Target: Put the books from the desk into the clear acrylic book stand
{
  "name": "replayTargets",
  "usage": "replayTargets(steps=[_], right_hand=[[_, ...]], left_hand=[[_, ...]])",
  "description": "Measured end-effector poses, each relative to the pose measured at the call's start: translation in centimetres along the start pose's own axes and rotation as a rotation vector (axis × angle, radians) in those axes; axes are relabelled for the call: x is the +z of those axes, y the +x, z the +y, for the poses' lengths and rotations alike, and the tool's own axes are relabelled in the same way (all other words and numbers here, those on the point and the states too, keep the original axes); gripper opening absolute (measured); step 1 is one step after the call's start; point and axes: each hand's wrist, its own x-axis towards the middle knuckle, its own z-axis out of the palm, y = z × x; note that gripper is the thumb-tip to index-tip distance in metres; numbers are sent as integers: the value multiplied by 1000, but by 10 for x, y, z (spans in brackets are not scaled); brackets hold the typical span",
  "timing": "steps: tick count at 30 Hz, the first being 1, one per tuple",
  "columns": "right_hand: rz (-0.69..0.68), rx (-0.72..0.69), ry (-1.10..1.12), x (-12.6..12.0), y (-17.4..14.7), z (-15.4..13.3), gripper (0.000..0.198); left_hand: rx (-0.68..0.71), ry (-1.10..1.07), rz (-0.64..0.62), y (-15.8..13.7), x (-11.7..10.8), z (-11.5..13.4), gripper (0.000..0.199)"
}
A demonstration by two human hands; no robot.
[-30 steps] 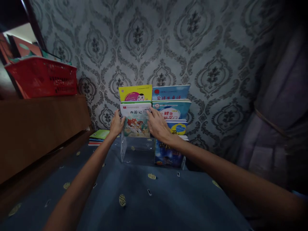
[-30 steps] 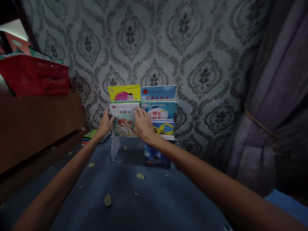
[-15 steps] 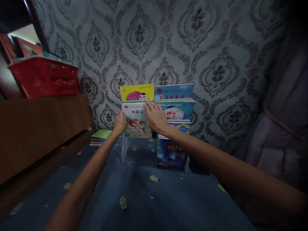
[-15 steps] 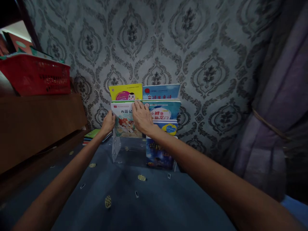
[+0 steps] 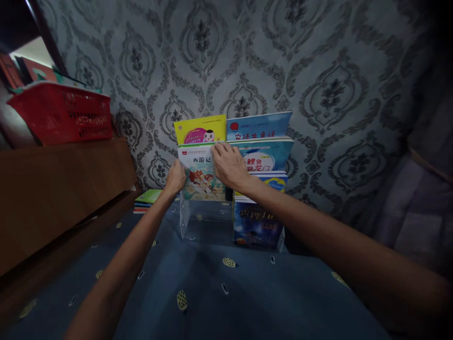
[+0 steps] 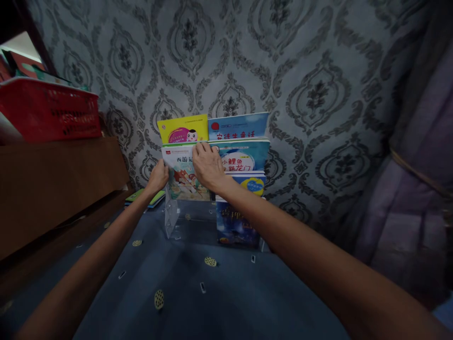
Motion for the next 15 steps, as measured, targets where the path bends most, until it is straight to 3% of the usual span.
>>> replayTargets(steps=[8, 15], right_hand=[[-66, 10, 19, -7, -1, -2, 45], [-3, -21, 20, -7, -4, 0, 43]], left_hand=[[-18, -71, 16, 0, 2, -2, 12], [-46, -126, -7, 4, 2, -8, 11]])
